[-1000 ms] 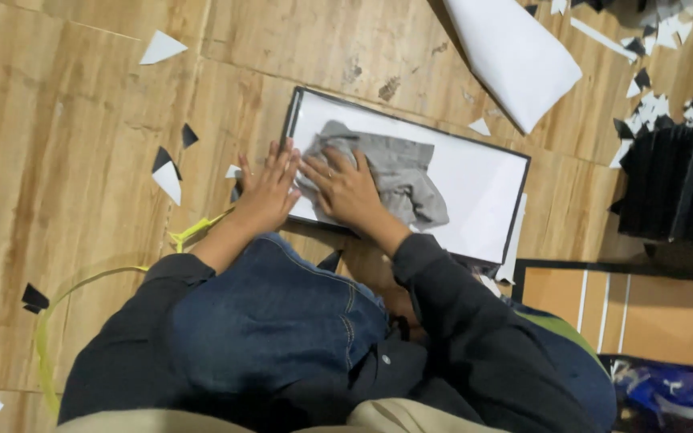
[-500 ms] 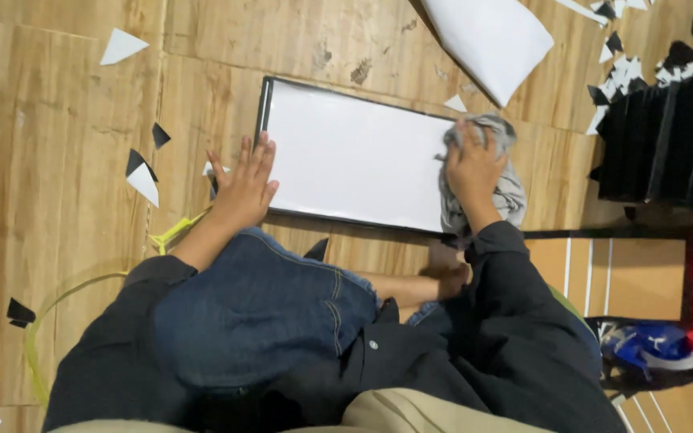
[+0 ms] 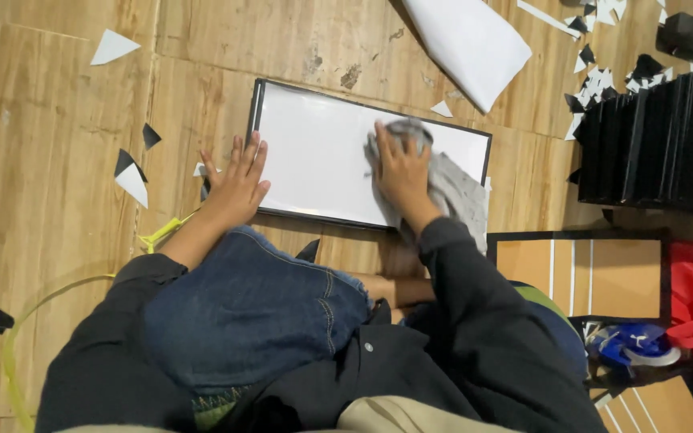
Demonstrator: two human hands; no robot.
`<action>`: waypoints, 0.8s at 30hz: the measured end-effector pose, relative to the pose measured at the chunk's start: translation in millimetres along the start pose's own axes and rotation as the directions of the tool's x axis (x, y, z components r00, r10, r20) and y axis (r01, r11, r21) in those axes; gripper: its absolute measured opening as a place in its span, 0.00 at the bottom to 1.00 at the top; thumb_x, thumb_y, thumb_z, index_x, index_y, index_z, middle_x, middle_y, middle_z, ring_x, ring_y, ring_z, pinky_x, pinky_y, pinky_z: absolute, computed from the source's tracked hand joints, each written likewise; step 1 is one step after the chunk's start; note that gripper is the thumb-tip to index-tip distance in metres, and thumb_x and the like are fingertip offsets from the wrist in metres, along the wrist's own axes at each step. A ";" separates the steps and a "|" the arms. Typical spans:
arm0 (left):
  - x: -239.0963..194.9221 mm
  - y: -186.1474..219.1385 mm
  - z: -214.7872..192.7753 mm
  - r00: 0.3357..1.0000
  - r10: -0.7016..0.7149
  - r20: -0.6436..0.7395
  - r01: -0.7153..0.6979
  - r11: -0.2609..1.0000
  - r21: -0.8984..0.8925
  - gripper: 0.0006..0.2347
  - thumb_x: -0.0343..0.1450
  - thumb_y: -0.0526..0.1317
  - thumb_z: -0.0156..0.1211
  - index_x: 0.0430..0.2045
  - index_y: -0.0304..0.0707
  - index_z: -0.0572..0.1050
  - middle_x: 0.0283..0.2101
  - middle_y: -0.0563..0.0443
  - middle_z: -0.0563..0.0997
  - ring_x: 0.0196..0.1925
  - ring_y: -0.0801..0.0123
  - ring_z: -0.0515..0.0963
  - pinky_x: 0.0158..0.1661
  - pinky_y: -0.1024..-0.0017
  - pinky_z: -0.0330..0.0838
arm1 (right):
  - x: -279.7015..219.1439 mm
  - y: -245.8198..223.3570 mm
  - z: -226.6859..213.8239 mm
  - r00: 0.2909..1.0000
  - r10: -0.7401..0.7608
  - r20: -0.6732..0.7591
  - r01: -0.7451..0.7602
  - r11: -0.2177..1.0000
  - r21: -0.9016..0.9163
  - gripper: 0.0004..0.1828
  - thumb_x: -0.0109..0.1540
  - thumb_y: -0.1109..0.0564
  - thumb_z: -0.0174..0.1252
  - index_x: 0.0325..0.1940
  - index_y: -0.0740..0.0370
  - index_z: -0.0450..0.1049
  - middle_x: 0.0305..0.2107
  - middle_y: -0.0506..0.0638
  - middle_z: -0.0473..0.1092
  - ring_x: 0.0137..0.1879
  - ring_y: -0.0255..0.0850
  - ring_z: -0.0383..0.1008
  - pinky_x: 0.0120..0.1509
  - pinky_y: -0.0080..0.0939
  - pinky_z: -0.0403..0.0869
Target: The person sits on the floor and assembles picture frames by placing white paper sheets into black frames. They smooth the paper with their hands and wipe the surface with a grey cloth, repeating the process for multiple frames.
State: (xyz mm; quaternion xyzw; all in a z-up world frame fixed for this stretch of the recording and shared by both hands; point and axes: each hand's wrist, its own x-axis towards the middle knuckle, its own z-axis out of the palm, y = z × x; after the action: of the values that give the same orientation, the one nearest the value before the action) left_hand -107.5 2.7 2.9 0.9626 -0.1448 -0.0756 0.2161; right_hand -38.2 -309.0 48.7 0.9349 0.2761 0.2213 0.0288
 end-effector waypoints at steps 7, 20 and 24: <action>4.7 -3.8 2.7 0.999 -0.011 0.031 0.011 1.000 0.012 0.26 0.73 0.49 0.31 0.66 0.44 0.39 0.71 0.48 0.35 0.70 0.46 0.35 0.52 0.25 0.19 | 6.8 -0.9 7.5 0.998 0.053 0.021 -0.053 0.998 -0.027 0.40 0.50 0.53 0.57 0.67 0.58 0.57 0.30 0.51 0.74 0.40 0.49 0.70 0.43 0.52 0.62; 3.0 -0.6 3.0 1.000 -0.023 0.017 0.022 0.999 0.026 0.27 0.73 0.49 0.32 0.66 0.40 0.39 0.70 0.45 0.37 0.70 0.43 0.36 0.52 0.24 0.19 | -29.4 -59.3 -42.4 0.975 -0.214 0.052 0.199 0.958 0.209 0.36 0.53 0.52 0.47 0.67 0.58 0.57 0.36 0.50 0.73 0.48 0.45 0.70 0.49 0.53 0.63; 3.4 -0.8 0.3 0.999 -0.021 0.029 0.019 0.999 0.043 0.26 0.73 0.49 0.29 0.66 0.41 0.39 0.71 0.45 0.36 0.70 0.44 0.36 0.52 0.25 0.18 | 55.2 -36.2 -34.3 0.981 -0.009 0.192 -0.024 0.986 0.166 0.34 0.58 0.56 0.45 0.69 0.66 0.50 0.41 0.60 0.73 0.52 0.55 0.70 0.54 0.61 0.59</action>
State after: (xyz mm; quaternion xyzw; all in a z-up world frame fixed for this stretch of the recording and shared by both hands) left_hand -104.1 2.2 1.9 0.9672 -0.1400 -0.0889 0.1924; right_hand -29.7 -251.5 95.1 0.9519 0.2862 0.1062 -0.0243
